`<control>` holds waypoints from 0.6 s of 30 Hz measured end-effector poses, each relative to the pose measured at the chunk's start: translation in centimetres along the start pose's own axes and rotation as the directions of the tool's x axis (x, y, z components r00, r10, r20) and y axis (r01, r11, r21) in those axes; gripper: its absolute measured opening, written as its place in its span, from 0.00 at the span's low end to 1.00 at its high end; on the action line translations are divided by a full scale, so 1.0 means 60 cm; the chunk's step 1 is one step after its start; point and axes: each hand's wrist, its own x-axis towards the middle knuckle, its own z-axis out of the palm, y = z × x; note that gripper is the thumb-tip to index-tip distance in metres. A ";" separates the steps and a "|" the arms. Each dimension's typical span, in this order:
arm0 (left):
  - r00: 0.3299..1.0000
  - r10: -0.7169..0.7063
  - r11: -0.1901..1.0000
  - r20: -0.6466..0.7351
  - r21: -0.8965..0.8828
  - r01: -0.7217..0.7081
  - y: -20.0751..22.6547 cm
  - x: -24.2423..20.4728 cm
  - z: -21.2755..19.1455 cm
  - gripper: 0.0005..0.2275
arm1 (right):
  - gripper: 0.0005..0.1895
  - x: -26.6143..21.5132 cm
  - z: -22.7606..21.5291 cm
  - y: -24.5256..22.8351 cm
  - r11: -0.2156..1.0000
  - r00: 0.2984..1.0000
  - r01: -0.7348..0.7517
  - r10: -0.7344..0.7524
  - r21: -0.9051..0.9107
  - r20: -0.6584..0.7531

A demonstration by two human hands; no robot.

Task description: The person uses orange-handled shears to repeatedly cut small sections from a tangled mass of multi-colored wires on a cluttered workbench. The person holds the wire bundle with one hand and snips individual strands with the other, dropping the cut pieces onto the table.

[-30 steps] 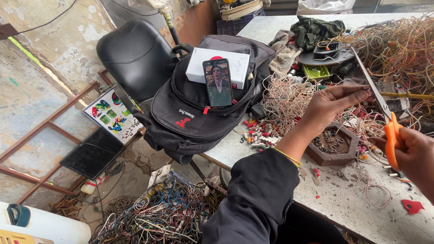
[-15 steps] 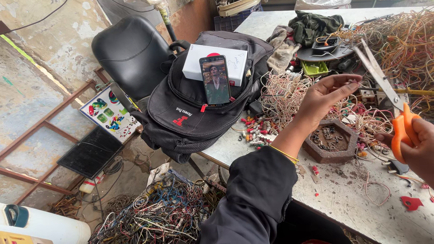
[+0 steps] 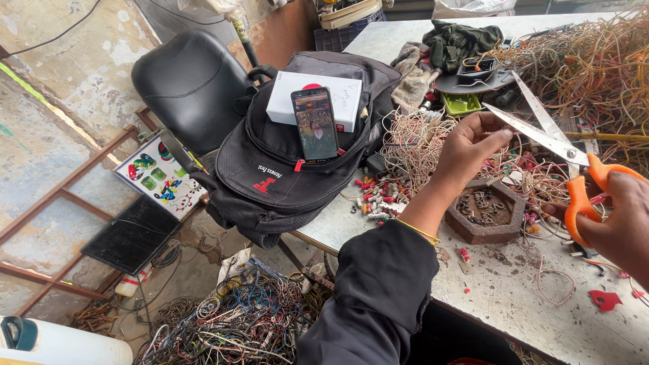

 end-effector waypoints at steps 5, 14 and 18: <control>0.998 0.062 0.813 -0.024 0.581 -0.036 0.031 -0.020 0.016 0.06 | 0.26 0.002 -0.023 -0.030 0.999 0.998 -0.048 0.048 -0.004 0.033; 0.944 0.292 0.468 0.152 0.839 -0.279 0.035 -0.023 0.018 0.07 | 0.22 0.003 -0.054 -0.066 0.910 0.985 -0.168 0.143 0.380 0.092; 0.924 0.324 0.141 0.204 0.955 -0.260 0.043 -0.026 0.017 0.06 | 0.26 0.004 -0.058 -0.074 0.947 0.972 -0.220 0.193 0.234 0.135</control>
